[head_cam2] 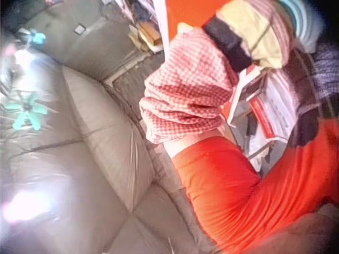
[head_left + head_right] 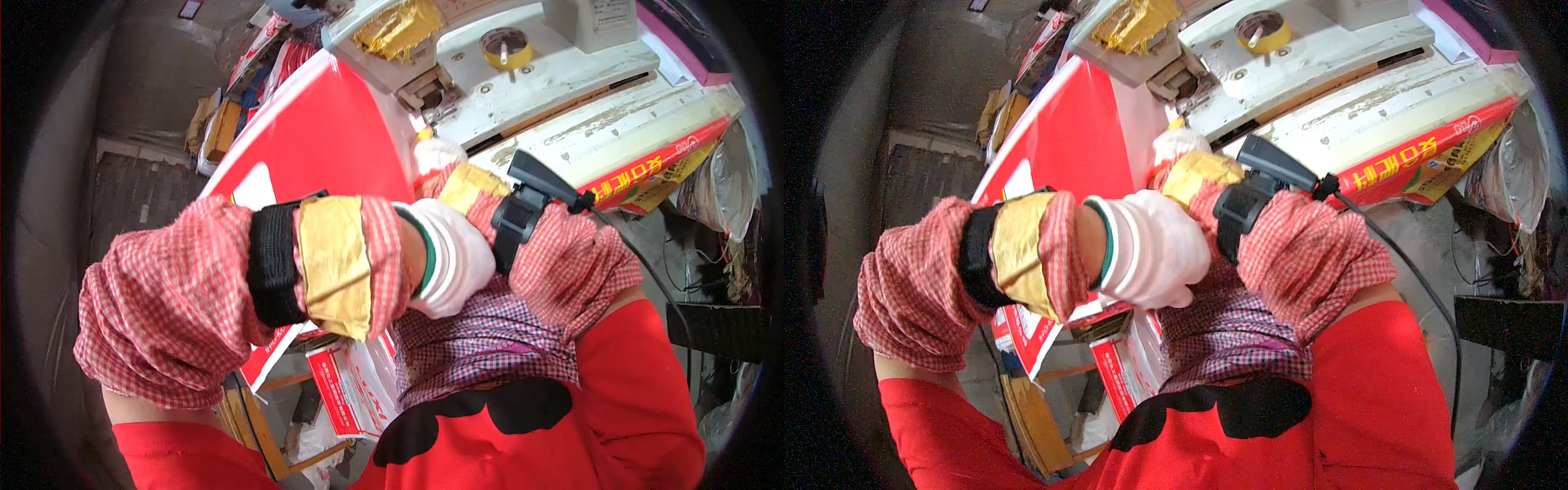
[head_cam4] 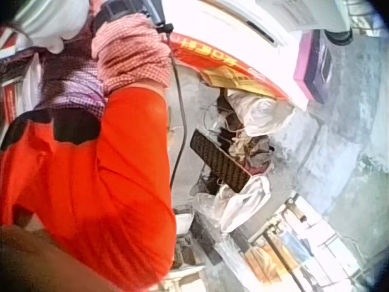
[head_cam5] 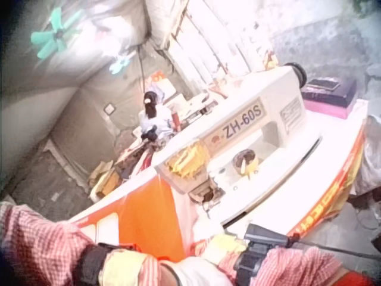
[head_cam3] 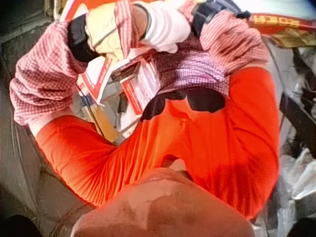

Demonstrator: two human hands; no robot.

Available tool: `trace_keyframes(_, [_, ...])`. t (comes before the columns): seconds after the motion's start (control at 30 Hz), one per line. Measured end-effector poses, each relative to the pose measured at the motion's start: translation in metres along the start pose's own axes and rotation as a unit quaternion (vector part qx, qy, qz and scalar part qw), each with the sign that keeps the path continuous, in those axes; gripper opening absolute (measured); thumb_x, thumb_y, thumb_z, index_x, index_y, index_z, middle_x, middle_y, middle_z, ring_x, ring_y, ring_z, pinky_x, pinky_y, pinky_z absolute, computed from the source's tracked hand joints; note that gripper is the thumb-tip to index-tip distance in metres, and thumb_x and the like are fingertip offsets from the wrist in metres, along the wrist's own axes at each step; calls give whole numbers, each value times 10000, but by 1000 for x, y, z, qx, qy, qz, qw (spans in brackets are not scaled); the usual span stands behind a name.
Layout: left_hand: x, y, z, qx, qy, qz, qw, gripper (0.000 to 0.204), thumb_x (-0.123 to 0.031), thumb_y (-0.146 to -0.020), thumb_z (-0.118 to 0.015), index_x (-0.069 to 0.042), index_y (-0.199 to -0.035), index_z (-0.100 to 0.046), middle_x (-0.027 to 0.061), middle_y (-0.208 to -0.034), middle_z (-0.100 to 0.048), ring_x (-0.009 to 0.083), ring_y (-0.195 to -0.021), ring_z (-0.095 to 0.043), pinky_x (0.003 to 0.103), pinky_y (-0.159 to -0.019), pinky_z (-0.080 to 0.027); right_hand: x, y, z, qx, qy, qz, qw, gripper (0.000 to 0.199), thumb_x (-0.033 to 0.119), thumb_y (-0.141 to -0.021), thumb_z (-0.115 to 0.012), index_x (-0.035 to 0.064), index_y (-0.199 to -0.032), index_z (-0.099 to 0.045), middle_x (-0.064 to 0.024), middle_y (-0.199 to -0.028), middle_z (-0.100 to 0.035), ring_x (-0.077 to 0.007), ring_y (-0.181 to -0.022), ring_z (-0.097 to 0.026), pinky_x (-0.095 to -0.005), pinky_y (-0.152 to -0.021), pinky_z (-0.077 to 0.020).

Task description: Insert a plastic liner into a large woven fertilizer bag and sew the top edge using an industrial sewing machine.

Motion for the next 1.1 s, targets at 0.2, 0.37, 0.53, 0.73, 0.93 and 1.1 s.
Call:
trace_keyframes(0.2, [32,26,-30,185,-35,40,981,198,-249,-719,-610,-103,-852,-588,91,-737,-631,305,-722,-625,393,-628,-495,35,26,16,-132,130,-115,976,223,155,-746,-511,-37,-773,-623,-169,-664,-610,-242,-627,-627,-378,-479,-472])
trace_keyframes(0.37, [28,76,-23,212,-32,114,970,205,-199,-698,-651,-155,-892,-701,29,-830,-669,229,-756,-647,374,-621,-507,40,17,49,-51,-89,85,991,225,168,-714,-518,-26,-668,-622,-165,-626,-596,-248,-590,-610,-370,-515,-478])
trace_keyframes(0.53, [-28,60,-40,132,-39,42,990,162,-161,-765,-581,-135,-871,-701,6,-769,-658,220,-749,-642,358,-585,-485,39,14,44,-46,58,30,997,195,146,-735,-517,-8,-744,-636,-154,-631,-607,-275,-574,-605,-379,-517,-476])
trace_keyframes(0.73, [1,11,15,-18,37,62,997,171,-231,-724,-602,-82,-750,-684,113,-687,-640,297,-661,-632,395,-581,-512,41,-4,54,-47,17,18,999,189,141,-735,-518,-6,-742,-636,-156,-635,-609,-278,-575,-606,-382,-517,-477])
trace_keyframes(0.93, [77,56,43,30,-119,143,982,408,-442,-707,-594,-42,-673,-669,152,-645,-607,318,-683,-608,402,-661,-482,24,3,44,-36,-30,24,999,182,135,-735,-519,-4,-740,-636,-158,-640,-610,-281,-578,-606,-385,-518,-477])
trace_keyframes(1.1, [53,101,26,18,-56,105,993,279,-328,-732,-604,-64,-678,-677,91,-594,-584,313,-763,-603,377,-740,-485,11,27,28,-28,-87,47,995,176,130,-735,-519,-3,-739,-635,-160,-644,-612,-283,-579,-607,-388,-519,-478])
Point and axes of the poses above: each hand's wrist, its own y-axis away from the middle knuckle, its own z-axis out of the back of the hand, x = y × z, the point moved 9 cm from there along -y, towards the middle knuckle
